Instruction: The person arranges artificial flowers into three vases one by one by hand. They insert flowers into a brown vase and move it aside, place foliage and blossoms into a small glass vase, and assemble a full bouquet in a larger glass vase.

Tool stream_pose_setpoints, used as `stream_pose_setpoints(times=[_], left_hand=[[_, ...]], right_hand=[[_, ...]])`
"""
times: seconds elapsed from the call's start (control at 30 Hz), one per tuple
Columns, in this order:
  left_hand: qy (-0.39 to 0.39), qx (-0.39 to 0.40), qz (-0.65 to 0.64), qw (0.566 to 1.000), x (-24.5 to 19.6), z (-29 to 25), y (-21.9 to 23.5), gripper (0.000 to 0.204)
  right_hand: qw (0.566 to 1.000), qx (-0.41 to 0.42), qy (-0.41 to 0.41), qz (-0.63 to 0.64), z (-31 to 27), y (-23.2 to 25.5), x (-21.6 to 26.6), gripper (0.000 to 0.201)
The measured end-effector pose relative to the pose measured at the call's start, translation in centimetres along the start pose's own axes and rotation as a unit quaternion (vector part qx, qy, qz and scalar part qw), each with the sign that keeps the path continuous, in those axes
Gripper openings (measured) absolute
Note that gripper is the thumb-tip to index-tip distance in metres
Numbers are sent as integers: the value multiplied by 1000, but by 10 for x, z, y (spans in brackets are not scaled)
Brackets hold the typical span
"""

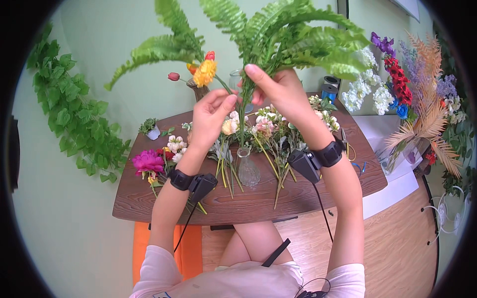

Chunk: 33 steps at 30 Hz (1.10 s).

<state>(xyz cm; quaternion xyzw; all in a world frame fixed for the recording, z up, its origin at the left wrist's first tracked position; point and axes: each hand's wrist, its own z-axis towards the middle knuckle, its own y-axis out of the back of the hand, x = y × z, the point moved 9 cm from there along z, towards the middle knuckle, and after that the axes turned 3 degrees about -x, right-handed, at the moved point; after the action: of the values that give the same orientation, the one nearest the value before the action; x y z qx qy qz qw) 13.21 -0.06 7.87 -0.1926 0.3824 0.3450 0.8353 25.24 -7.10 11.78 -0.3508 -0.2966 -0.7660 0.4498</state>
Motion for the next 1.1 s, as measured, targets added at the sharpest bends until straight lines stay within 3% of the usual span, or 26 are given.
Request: stream_pose_setpoints(times=[0.23,0.3,0.4,0.53,0.63,0.7,0.8,0.9,0.93,1.03,1.1], left_hand=[[55,11,49,997,57,-21,16,12],[81,20,58,995,74,-32,20,12],[98,0,73,992,90,-46,29,25],[98,-48,51,993,98,-63,36,23],[118,-64,49,990,114,-74,42,27],[148,-53,62,986,121,-78,44,28],[127,-33,45,990,118,-78,40,29],[121,-8,15,993,117,-80,35,32],[122,-5,15,992,117,-82,35,37],[152,16,37,988,116,-90,39,41],[166,14,63,984,107,-96,46,44]], right_hand=[[989,32,-97,-110,-13,-9,-70,48],[987,9,-116,-112,-22,-11,-90,65],[969,42,-160,-184,-38,-17,-112,58],[970,22,-147,-190,-48,-24,-136,67],[958,79,-164,-224,-51,-32,-162,65],[979,39,-127,-152,-49,-32,-159,61],[997,-8,-60,-48,-48,-36,-136,54],[997,-24,-56,38,-51,-39,-127,43],[982,72,-158,-78,-55,-33,-177,40],[976,116,-183,-21,-65,-47,-131,40],[982,107,-149,54,-70,-50,-155,47]])
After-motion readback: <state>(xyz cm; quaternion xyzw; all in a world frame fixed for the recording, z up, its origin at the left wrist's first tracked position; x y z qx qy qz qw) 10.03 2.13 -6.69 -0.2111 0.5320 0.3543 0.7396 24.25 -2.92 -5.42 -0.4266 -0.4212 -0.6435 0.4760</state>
